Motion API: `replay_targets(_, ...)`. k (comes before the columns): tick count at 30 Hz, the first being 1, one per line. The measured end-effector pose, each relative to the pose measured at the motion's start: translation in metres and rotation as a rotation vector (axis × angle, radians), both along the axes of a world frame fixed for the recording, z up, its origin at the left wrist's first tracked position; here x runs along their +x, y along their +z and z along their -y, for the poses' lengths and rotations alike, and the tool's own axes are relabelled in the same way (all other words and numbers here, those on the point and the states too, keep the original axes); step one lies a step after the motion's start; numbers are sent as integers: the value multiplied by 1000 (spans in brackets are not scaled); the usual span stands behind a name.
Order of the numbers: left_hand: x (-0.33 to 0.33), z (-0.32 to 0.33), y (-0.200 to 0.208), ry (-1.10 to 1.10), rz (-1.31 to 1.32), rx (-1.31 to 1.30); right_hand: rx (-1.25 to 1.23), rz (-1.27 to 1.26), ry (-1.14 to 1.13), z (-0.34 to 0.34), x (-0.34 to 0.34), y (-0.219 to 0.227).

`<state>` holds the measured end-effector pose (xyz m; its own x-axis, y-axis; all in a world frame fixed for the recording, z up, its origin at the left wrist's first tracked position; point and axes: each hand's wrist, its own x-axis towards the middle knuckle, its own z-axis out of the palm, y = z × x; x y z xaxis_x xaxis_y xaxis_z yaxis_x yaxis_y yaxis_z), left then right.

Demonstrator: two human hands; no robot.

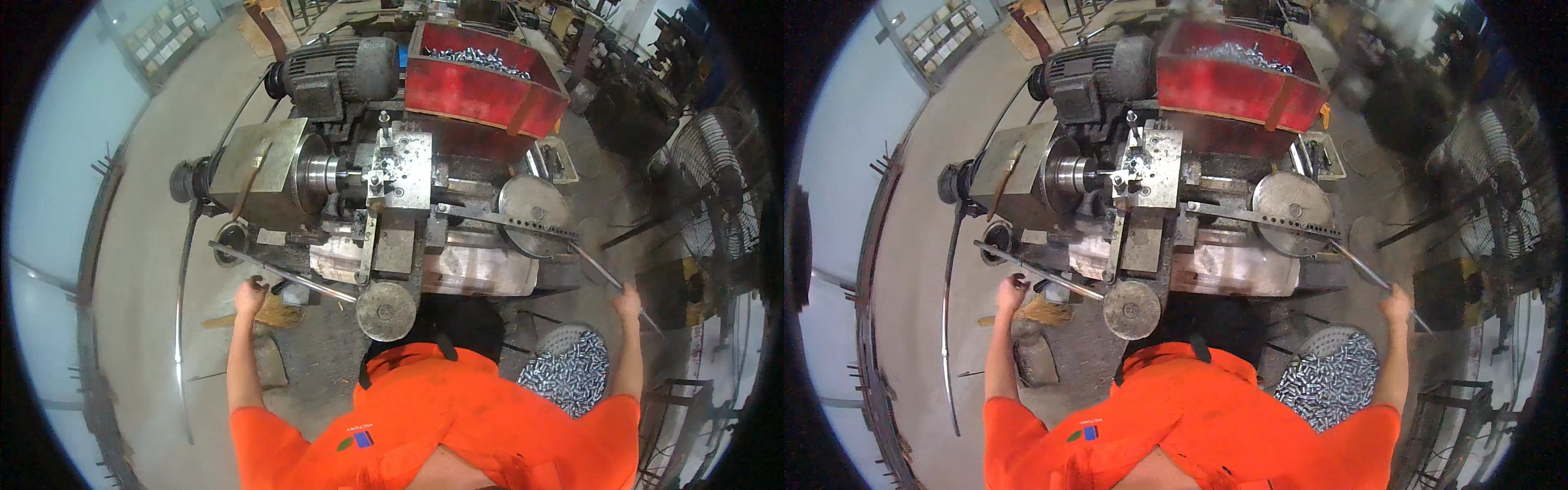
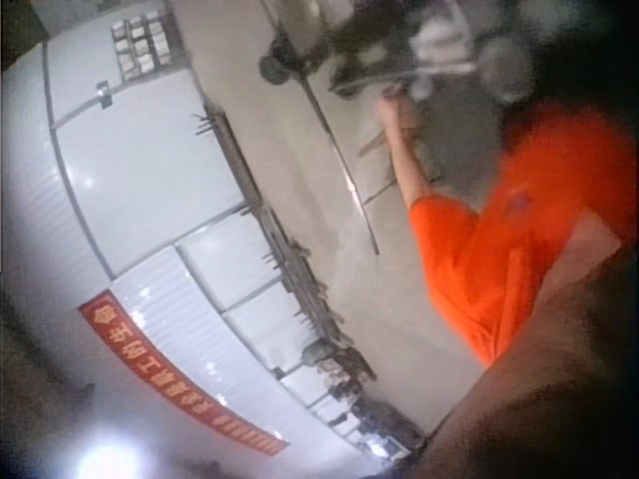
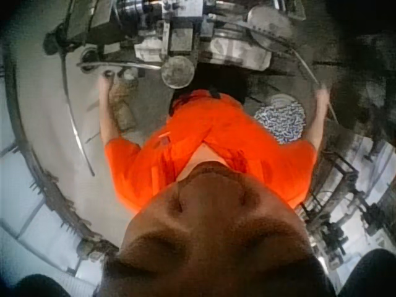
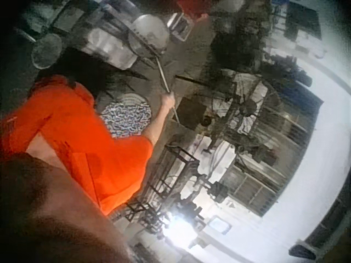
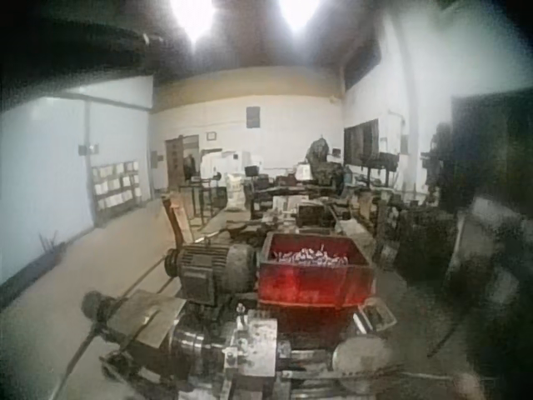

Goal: The person operates a metal turning machine, repeatedly inserting small metal pieces into the chuck, engaging the cutting tool with levers, and removing finished parts. The person places the finished parts into a red bin and occasionally inspects them by hand.

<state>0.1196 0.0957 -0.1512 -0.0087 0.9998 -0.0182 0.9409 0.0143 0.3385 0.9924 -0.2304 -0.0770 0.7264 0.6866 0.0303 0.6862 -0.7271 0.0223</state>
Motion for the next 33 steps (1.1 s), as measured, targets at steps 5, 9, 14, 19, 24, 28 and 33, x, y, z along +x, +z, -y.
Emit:
replay_targets(5, 6, -12, 57, 341, 743, 31, -54, 140, -116, 26, -13, -13)
replay_targets(9, 55, -20, 79, 419, 919, -73, 31, 97, -45, 77, -43, -46)
replay_targets(14, 87, -22, 55, 432, 1035, 185, 285, -854, -116, 103, -175, -26)
replay_targets(19, 80, -24, 45, 493, 1045, 216, 355, -1303, -470, 70, -256, 1)
replay_targets(24, 91, -21, 58, 501, 981, 167, 443, -1328, -444, 74, -261, -4)
replay_targets(28, 74, -26, 44, 424, 981, 163, 383, -1244, -436, 69, -266, 3)
replay_targets(33, 61, -33, 43, 437, 916, 37, 492, -1004, -41, 96, -240, -40)
